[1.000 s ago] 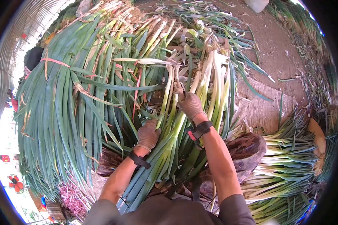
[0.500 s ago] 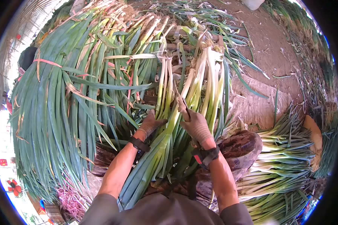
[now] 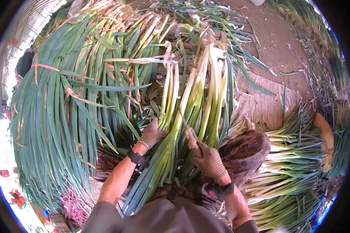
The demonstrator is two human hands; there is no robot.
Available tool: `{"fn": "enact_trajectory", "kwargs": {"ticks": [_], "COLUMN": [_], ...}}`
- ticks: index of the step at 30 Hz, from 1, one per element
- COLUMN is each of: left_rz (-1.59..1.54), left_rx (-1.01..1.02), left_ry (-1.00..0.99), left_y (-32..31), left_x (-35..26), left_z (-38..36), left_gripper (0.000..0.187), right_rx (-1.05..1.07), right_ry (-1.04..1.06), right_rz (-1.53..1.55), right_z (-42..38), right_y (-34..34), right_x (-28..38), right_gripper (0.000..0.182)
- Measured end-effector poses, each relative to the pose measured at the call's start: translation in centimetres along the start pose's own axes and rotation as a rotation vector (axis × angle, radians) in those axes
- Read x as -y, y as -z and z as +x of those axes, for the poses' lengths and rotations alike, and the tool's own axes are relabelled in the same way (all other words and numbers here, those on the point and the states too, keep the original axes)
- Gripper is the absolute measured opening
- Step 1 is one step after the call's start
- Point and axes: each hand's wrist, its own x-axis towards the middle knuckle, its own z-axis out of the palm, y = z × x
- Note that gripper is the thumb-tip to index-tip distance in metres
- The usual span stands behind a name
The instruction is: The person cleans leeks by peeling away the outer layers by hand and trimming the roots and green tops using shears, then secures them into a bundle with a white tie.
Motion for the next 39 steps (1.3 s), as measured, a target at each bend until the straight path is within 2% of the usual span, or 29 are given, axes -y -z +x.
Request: {"fn": "enact_trajectory", "kwargs": {"ticks": [1,4,5,8,9,12,16,17,18,20,22,23,24,25,26,27,29,30,31,32,34,36,37,38,39], "left_rz": [-0.011,0.054,0.095,0.004,0.018,-0.071,-0.160,-0.181,-0.202,-0.286,-0.370,-0.298,-0.247,-0.194,-0.139,-0.084,0.080,0.163,0.536,0.679,0.570,0.074,0.096,0.115,0.018], "left_rx": [-0.003,-0.008,-0.005,-0.005,0.030,-0.021,0.021,0.023,0.024,-0.001,-0.005,0.084,0.113,0.132,0.148,0.149,0.106,0.077,0.162,0.331,0.304,0.216,0.265,0.314,0.278], "left_ry": [-0.009,-0.019,-0.022,-0.091,-0.047,-0.167,-0.197,-0.221,-0.251,-0.282,-0.313,-0.279,-0.249,-0.218,-0.184,-0.192,-0.335,-0.399,-0.321,-0.334,-0.265,-0.377,-0.342,-0.309,-0.314], "left_y": [0.0,0.3,0.3,0.5,0.7,0.9,2.4,2.8,3.1,3.0,2.9,4.3,4.7,5.1,5.5,5.6,5.1,5.4,7.9,10.6,14.6,16.4,16.8,16.3,14.8], "left_x": [-0.2,-0.9,-0.9,0.5,0.4,0.0,-0.3,-0.2,-0.1,0.0,-0.2,-2.7,-4.0,-4.8,-5.5,-6.0,-4.5,-4.1,-7.4,-10.0,-12.9,-13.8,-16.0,-18.3,-18.8], "left_z": [-0.2,-0.8,-0.9,-1.0,-1.1,-1.8,-3.2,-3.6,-3.7,-4.5,-4.9,-5.9,-6.6,-7.2,-7.9,-8.6,-9.4,-9.5,-10.1,-9.7,-7.2,-2.5,-1.0,0.2,2.2], "left_gripper": [0.066,0.066,0.066,0.066,0.068,0.066,0.069,0.070,0.071,0.073,0.075,0.072,0.073,0.074,0.076,0.073,0.070,0.069,0.067,0.068,0.071,0.079,0.083,0.087,0.091], "right_rx": [-0.050,-0.030,0.029,-0.019,-0.003,0.080,-0.143,-0.228,-0.268,-0.401,-0.435,-0.471,-0.422,-0.346,-0.162,-0.169,-0.037,-0.070,-0.243,-0.159,-0.037,0.009,-0.012,0.006,-0.062], "right_ry": [0.012,-0.009,0.043,-0.006,-0.004,0.036,0.009,-0.012,-0.168,-0.252,0.083,0.081,0.298,0.233,0.127,0.192,-0.041,0.278,0.545,0.460,0.259,0.083,0.125,0.121,0.209], "right_rz": [0.020,-0.108,-0.143,-0.067,-0.123,-0.148,-0.160,-0.357,-0.435,-0.605,-0.534,-0.413,-0.300,0.134,0.518,0.708,1.421,0.916,0.440,0.607,0.955,1.166,1.132,1.146,1.084], "right_z": [0.3,1.6,1.6,1.8,2.3,3.5,5.5,6.2,6.8,7.6,7.8,8.4,9.6,10.1,11.1,12.8,15.9,16.8,17.7,16.2,12.9,11.0,11.0,10.4,12.1], "right_y": [-0.1,0.8,0.9,0.9,1.1,0.8,1.4,2.0,2.7,2.8,2.0,0.2,-0.8,-1.7,-1.3,-2.6,-3.5,-4.1,-4.7,-4.0,-2.4,-1.9,-2.3,-2.1,-4.0], "right_x": [-0.7,0.3,0.4,1.6,2.2,2.9,0.6,-0.6,-0.7,-1.1,1.6,2.5,2.7,4.7,7.4,7.3,7.0,5.4,3.8,5.4,9.2,12.1,12.3,13.3,10.4], "right_gripper": [0.048,0.046,0.046,0.046,0.047,0.041,0.054,0.059,0.064,0.061,0.063,0.066,0.071,0.064,0.055,0.053,0.039,0.033,0.032,0.030,0.029,0.035,0.040,0.034,0.033]}}
